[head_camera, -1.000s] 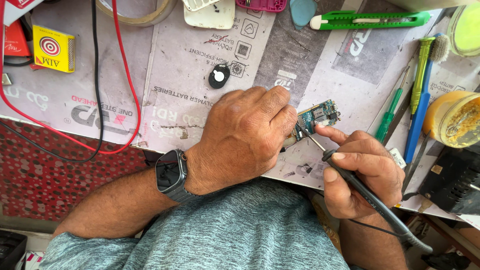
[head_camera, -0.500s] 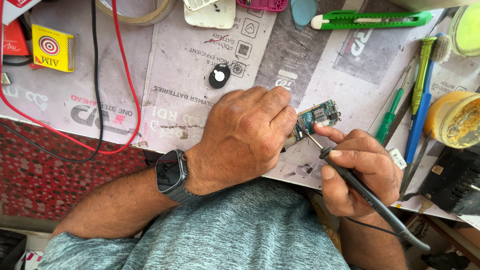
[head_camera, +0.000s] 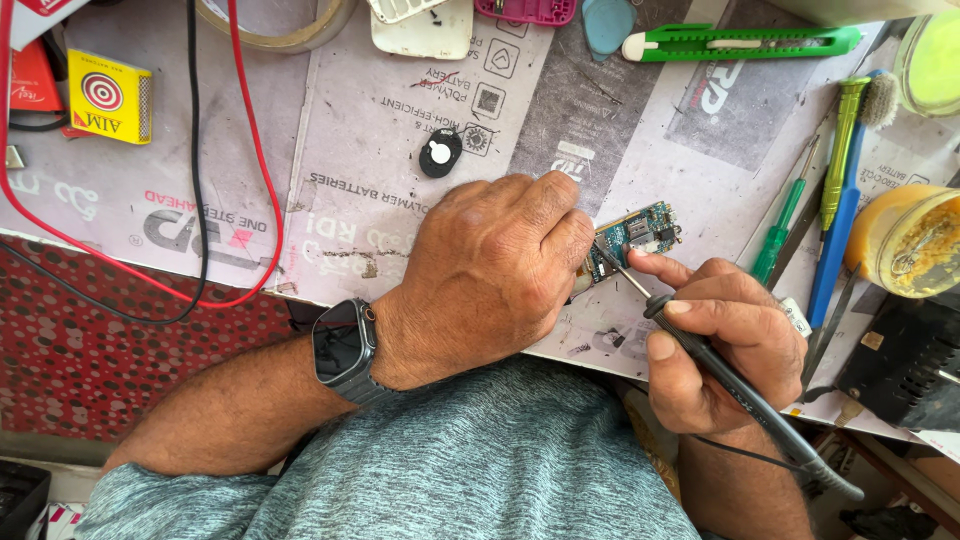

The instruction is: The person tests a small electronic component with multimeter probes, then uses a soldering iron to work on a circuit board. They dip the soldering iron tip into a container of flux and continue soldering various points on the board.

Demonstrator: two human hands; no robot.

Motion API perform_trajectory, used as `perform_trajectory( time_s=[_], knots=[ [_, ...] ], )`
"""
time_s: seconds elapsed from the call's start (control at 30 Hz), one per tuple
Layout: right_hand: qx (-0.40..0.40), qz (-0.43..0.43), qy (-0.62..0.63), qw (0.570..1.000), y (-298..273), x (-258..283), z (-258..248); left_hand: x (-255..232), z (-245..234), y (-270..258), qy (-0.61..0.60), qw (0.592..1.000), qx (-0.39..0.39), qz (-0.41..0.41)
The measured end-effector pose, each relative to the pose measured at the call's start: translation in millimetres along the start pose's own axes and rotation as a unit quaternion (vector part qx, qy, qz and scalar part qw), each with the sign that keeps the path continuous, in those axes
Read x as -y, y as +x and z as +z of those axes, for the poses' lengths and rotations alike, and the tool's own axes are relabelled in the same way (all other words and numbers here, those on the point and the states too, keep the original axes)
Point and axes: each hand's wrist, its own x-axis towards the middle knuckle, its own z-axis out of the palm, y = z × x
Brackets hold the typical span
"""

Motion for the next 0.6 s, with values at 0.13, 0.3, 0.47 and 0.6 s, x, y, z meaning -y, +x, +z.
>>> perform_trajectory(
  time_s=[0.13,0.3,0.47,0.6],
  knots=[
    [0.01,0.004,-0.003,1.0,0,1,-1,-1,0,0,0.0,1.0,-0.001,-0.002],
    [0.006,0.002,-0.008,1.0,2,2,0,0,1,0,-0.009,1.0,0.0,-0.002],
    [-0.007,-0.001,-0.001,1.0,-3,2,-1,1,1,-1,-0.012,1.0,0.0,-0.002],
    [-0.091,-0.072,0.019,0.993,-7,-18,7,1,2,-2,-0.031,0.999,-0.009,-0.013]
  ],
)
